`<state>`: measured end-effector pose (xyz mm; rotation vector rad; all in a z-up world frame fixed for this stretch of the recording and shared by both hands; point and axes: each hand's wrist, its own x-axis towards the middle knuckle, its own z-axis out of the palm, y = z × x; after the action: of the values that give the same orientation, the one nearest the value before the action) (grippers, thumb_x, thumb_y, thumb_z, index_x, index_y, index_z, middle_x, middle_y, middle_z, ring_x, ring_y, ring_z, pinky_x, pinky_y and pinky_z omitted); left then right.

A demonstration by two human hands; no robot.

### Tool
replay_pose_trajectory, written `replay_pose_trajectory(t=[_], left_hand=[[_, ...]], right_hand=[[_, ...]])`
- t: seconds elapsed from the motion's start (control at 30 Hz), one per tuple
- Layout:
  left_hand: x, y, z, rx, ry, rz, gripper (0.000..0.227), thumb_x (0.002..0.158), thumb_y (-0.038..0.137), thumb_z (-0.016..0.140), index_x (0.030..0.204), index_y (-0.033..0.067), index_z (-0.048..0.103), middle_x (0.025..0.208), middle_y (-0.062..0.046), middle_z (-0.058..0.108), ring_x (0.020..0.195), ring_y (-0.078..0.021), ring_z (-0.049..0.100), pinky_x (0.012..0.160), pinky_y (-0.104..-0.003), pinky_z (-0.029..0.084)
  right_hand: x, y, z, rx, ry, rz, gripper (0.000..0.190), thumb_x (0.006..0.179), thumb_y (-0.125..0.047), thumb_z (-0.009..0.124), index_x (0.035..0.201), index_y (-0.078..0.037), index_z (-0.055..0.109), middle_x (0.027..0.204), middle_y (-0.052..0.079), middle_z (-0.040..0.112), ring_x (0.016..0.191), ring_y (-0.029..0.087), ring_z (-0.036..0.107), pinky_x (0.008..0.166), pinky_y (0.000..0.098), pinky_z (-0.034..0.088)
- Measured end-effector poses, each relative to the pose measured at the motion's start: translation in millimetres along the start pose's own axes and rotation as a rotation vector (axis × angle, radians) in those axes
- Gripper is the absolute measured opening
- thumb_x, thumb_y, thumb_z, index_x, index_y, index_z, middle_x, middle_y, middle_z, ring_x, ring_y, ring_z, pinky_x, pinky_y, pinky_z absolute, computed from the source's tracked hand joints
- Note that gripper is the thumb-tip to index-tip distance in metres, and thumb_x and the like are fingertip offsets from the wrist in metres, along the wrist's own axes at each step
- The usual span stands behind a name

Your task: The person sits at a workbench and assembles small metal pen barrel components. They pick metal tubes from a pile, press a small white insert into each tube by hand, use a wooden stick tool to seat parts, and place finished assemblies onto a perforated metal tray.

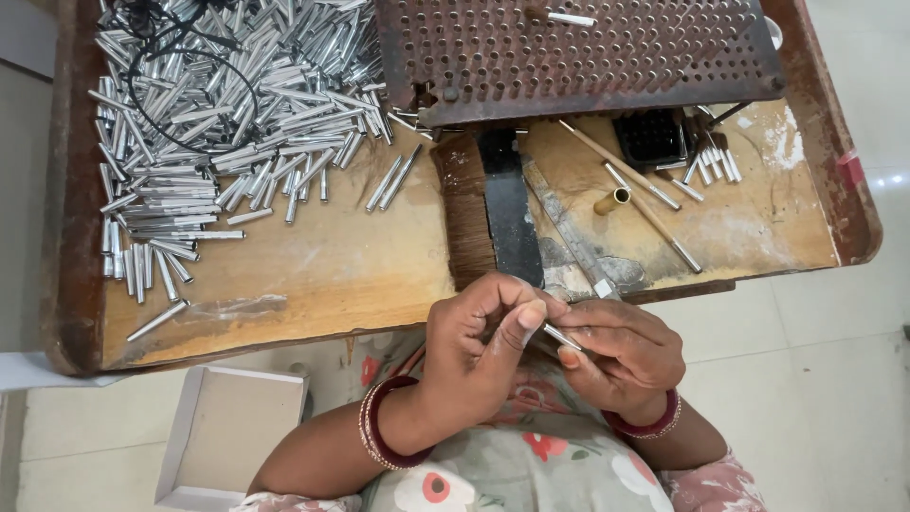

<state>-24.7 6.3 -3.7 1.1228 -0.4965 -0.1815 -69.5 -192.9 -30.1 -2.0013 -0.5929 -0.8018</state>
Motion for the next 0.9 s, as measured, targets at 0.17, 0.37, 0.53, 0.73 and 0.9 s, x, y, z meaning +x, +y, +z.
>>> replay_pose_trajectory(t=[0.17, 0.37, 0.53, 0.73, 0.9], left_hand=[[-2.0, -3.4, -1.0, -0.022, -0.01, -0.061, 0.025, 0.11, 0.019, 0.06, 0.102, -0.0033, 0.064, 0.103, -0.011, 0.075, 0.096, -0.0096, 0.068, 0.088, -0.028, 0.057], [-4.0, -5.0, 4.4, -0.044, -0.034, 0.006, 0.016, 0.104, 0.012, 0.069, 0.107, -0.0036, 0.07, 0.112, -0.016, 0.076, 0.117, -0.0195, 0.069, 0.107, -0.035, 0.054], [-4.8, -7.2, 2.4, 0.103, -0.026, 0.068, 0.012, 0.095, 0.007, 0.075, 0.104, -0.0001, 0.075, 0.128, -0.021, 0.072, 0.132, -0.0292, 0.068, 0.109, -0.037, 0.054], [-5.6, -13.0, 7.3, 0.048, -0.096, 0.016, 0.01, 0.098, 0.008, 0.076, 0.103, 0.0004, 0.075, 0.113, -0.019, 0.079, 0.129, -0.0285, 0.072, 0.108, -0.036, 0.057], [-3.3, -18.5, 1.2, 0.365, -0.232, 0.062, 0.028, 0.09, 0.013, 0.074, 0.113, -0.0032, 0.072, 0.122, -0.022, 0.073, 0.131, -0.0318, 0.07, 0.103, -0.038, 0.06]], right_hand=[[-2.0, 0.1, 1.4, -0.016, 0.019, -0.028, 0.02, 0.09, -0.016, 0.077, 0.094, 0.001, 0.067, 0.098, 0.017, 0.074, 0.084, 0.026, 0.075, 0.074, 0.0338, 0.062], [3.2, -10.4, 3.1, -0.077, 0.037, -0.017, 0.021, 0.091, -0.017, 0.078, 0.095, 0.001, 0.068, 0.101, 0.019, 0.074, 0.087, 0.027, 0.076, 0.077, 0.0334, 0.061], [-1.1, -9.7, -4.2, -0.173, -0.036, -0.073, 0.019, 0.088, -0.016, 0.081, 0.092, -0.002, 0.07, 0.096, 0.015, 0.074, 0.083, 0.026, 0.076, 0.072, 0.033, 0.06], [-20.3, -11.1, -3.1, 0.058, 0.041, 0.036, 0.022, 0.096, -0.011, 0.074, 0.109, -0.004, 0.058, 0.097, 0.018, 0.074, 0.083, 0.023, 0.075, 0.073, 0.0332, 0.061], [-49.2, 8.0, -18.4, -0.047, 0.238, 0.178, 0.023, 0.1, -0.011, 0.07, 0.116, 0.0, 0.057, 0.094, 0.017, 0.069, 0.079, 0.02, 0.07, 0.068, 0.0304, 0.058]])
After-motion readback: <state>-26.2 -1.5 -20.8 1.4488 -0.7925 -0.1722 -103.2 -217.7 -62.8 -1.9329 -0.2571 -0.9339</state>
